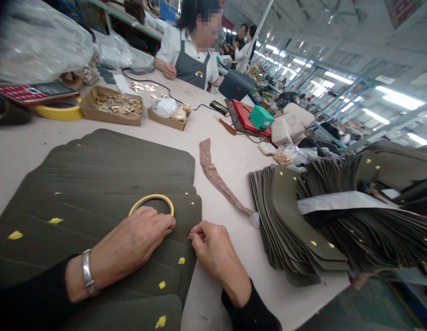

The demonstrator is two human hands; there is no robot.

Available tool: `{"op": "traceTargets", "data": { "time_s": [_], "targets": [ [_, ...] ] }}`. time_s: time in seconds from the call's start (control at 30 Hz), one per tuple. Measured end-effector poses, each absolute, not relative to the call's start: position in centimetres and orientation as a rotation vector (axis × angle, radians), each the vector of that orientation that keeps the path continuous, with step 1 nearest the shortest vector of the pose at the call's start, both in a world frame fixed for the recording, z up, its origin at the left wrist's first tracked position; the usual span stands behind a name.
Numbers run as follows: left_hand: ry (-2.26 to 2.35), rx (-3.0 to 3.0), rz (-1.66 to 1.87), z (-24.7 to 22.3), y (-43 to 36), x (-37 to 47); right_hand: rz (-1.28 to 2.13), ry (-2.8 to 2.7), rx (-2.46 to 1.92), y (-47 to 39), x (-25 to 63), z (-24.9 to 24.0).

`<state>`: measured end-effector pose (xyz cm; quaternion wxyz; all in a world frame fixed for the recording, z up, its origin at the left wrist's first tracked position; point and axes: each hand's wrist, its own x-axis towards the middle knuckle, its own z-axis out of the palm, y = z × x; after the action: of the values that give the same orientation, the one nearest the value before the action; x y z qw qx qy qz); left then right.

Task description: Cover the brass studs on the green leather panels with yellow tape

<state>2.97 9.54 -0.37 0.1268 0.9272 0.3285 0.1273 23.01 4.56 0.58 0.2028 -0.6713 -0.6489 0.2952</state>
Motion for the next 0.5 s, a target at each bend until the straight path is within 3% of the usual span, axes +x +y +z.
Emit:
{"op": "traceTargets", "data": {
  "time_s": [0.17,0.37,0.5],
  "targets": [
    [0.952,2.706,0.422,-0.4,9.6,3.0,0.649,-1.841,-1.809,3.6,24.1,0.6],
    [0.932,2.708,0.469,-0.5,9.6,3.0,0.257,-2.429,-1.452,2.4,25.0,1.1],
    [0.917,2.706,0.473,-0.4,9.6,2.9,0.214,-2.568,-1.506,3.3,24.0,1.2]
  ]
}}
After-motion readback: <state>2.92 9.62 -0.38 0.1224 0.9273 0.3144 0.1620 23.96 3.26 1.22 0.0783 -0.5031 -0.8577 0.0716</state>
